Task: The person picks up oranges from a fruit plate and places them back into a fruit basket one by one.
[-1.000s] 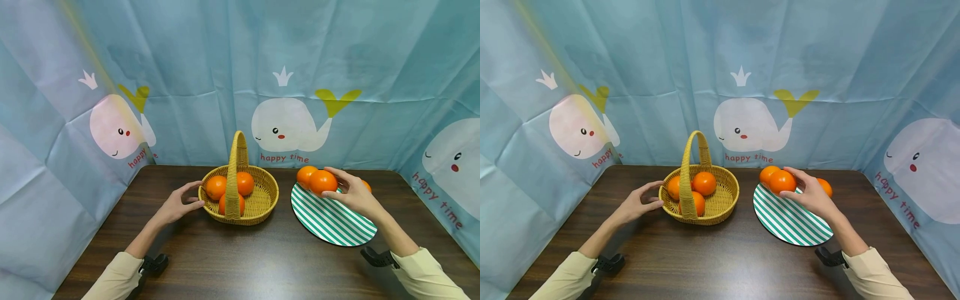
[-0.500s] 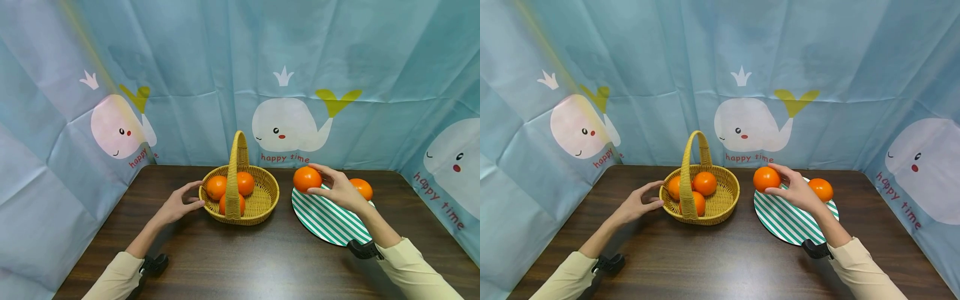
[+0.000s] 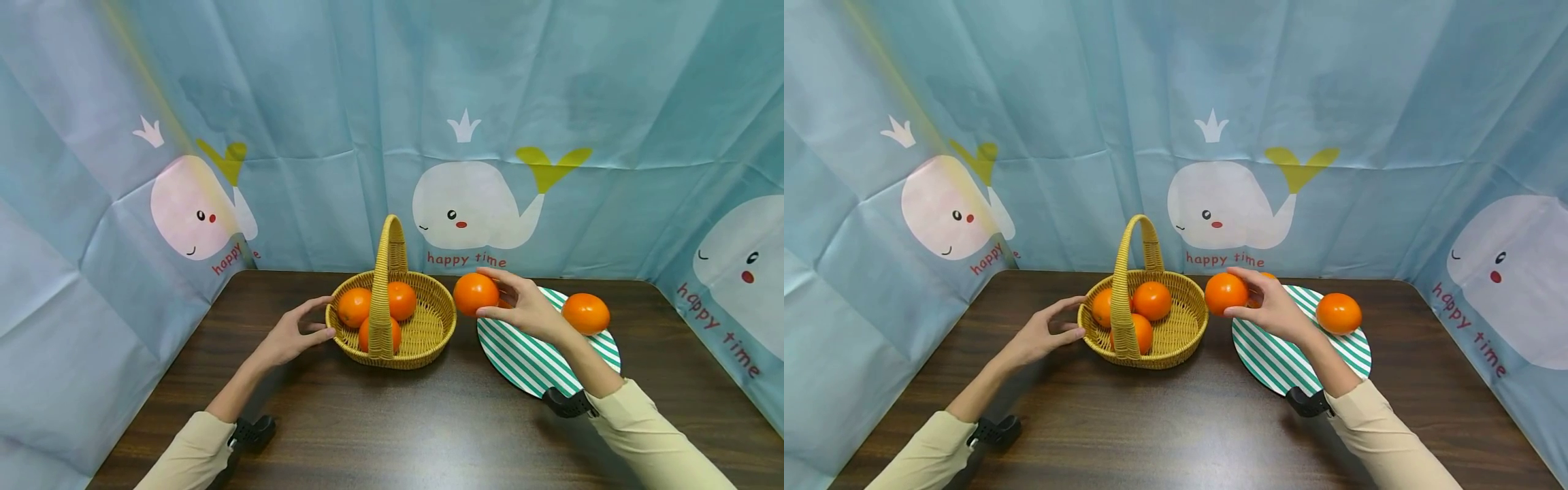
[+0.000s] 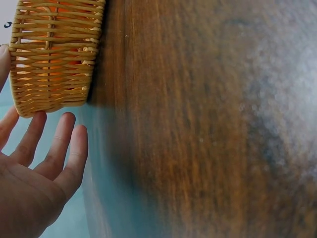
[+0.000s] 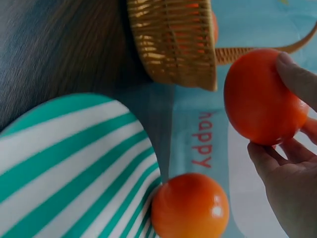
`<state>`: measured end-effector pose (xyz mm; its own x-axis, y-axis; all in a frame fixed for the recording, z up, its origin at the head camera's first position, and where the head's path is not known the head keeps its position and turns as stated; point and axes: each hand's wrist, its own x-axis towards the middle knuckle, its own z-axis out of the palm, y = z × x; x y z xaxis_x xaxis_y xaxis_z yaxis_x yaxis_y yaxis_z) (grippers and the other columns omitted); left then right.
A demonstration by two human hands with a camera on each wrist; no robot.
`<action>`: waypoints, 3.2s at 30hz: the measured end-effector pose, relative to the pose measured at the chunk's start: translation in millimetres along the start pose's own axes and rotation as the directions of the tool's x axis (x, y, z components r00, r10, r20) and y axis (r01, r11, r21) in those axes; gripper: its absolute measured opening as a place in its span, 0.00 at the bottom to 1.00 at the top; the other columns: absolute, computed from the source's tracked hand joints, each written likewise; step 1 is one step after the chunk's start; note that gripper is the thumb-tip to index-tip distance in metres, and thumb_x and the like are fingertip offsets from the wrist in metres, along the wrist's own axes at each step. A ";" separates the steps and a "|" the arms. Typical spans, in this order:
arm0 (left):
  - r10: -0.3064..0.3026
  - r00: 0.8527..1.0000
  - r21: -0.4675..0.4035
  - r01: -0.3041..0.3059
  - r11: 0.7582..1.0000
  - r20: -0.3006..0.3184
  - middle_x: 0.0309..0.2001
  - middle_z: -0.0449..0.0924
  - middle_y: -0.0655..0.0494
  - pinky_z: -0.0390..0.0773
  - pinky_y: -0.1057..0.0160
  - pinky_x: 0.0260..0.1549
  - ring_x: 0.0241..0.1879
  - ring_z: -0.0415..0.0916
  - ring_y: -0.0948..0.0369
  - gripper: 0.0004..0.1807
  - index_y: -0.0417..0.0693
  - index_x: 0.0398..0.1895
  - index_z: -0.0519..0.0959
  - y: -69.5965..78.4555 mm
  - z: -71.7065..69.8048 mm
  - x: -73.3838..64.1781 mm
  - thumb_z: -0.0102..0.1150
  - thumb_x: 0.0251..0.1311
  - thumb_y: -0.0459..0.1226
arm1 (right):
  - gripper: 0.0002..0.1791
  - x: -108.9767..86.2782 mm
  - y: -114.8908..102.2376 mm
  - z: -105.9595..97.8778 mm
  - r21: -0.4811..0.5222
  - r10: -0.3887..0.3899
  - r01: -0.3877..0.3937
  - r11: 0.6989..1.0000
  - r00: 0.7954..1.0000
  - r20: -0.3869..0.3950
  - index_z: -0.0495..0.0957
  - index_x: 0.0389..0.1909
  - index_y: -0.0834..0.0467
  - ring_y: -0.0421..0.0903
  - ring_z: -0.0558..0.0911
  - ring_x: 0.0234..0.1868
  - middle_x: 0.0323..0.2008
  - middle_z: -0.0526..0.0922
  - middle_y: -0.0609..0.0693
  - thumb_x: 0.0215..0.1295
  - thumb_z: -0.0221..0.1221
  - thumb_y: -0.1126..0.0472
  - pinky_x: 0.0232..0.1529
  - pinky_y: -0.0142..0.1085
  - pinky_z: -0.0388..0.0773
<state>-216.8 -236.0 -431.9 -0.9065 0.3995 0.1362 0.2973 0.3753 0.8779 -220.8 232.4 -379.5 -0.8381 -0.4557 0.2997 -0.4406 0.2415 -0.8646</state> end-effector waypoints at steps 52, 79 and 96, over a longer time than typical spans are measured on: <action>-0.007 1.000 0.014 0.007 1.000 -0.006 0.71 0.64 0.35 0.82 0.58 0.48 0.54 0.80 0.43 0.36 0.42 0.75 0.65 -0.2 0.4 -0.4 0.67 0.67 0.36 | 0.31 15.9 1.8 32.5 0.057 -0.003 -0.001 0.998 0.997 0.080 0.72 0.67 0.66 0.64 0.72 0.66 0.64 0.74 0.66 0.64 0.69 0.68 0.64 0.54 0.69; -0.006 1.000 0.008 0.006 1.000 -0.009 0.72 0.62 0.35 0.83 0.60 0.46 0.54 0.79 0.41 0.35 0.42 0.75 0.65 2.0 1.7 -1.2 0.67 0.67 0.36 | 0.27 -33.3 26.8 -36.0 -0.093 -0.034 0.020 0.995 0.988 -0.148 0.72 0.63 0.72 0.66 0.74 0.61 0.60 0.75 0.69 0.64 0.67 0.74 0.60 0.43 0.74; -0.010 1.000 0.019 0.010 1.000 -0.005 0.71 0.63 0.35 0.83 0.59 0.46 0.54 0.80 0.42 0.35 0.43 0.75 0.65 1.6 1.1 -1.5 0.67 0.67 0.36 | 0.55 -20.3 38.0 -32.4 -0.217 0.240 -0.284 0.934 0.948 -0.206 0.50 0.80 0.58 0.67 0.55 0.72 0.75 0.54 0.64 0.61 0.74 0.51 0.66 0.68 0.58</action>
<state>-214.7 -235.1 -431.2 -0.9109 0.3917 0.1300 0.2940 0.3949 0.8704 -230.9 278.6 -405.3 -0.9672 -0.1973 0.1596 -0.2433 0.5413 -0.8049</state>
